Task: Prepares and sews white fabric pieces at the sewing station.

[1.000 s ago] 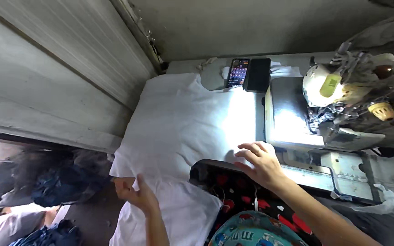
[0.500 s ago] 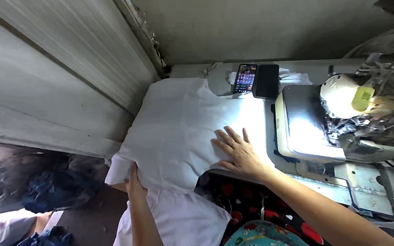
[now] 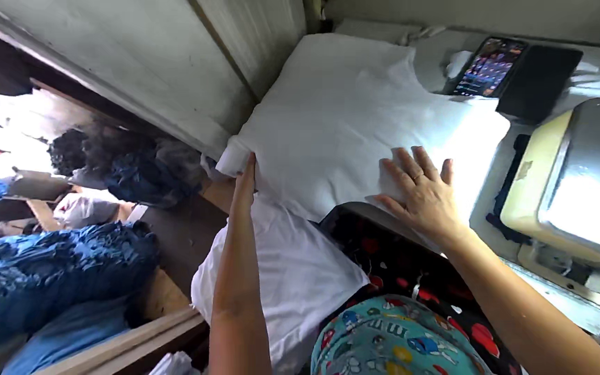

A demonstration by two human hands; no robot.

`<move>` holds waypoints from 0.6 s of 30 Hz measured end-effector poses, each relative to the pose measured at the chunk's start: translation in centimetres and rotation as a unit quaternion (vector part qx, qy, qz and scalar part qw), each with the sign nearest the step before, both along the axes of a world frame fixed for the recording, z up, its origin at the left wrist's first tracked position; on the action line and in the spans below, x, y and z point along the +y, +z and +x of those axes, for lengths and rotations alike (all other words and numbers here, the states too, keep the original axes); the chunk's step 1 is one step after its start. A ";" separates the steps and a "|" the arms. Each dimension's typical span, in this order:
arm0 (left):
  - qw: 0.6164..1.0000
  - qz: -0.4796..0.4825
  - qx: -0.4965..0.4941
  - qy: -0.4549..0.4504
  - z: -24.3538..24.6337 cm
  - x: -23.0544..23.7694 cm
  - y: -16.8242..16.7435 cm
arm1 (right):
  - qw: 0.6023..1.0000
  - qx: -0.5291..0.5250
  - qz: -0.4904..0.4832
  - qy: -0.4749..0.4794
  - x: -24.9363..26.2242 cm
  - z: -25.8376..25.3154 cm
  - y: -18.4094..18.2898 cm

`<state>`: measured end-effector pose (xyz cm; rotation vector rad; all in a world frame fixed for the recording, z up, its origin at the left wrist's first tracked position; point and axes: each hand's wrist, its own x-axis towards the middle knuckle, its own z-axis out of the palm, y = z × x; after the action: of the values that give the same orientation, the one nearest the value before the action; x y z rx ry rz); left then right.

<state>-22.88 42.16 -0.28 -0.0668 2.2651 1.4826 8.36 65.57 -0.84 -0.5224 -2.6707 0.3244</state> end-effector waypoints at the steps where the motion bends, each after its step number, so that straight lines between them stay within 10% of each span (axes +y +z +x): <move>1: 1.000 0.001 0.004 -0.001 0.6 -0.3 -0.2 | 1.000 0.002 0.001 0.003 0.0 0.0 0.0; 7: 0.977 0.097 0.189 0.023 7.6 -4.0 -5.5 | 0.999 0.024 0.008 0.036 -0.1 2.5 -1.3; 11: 0.932 -0.208 0.298 -0.007 12.8 -10.6 -10.5 | 0.999 0.019 -0.004 0.039 -0.8 6.1 -2.3; 14: 0.883 -0.425 0.195 0.031 17.1 -18.4 -14.5 | 0.997 0.056 -0.007 0.048 -1.2 7.6 -3.6; 18: 0.883 -0.457 0.032 0.099 21.9 -24.5 -15.6 | 0.995 0.091 0.000 0.040 -1.8 8.1 -4.0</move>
<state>-0.99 17.64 -15.93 -0.5419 2.8695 0.3582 16.41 63.76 -4.86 -0.3667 -2.5193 0.3762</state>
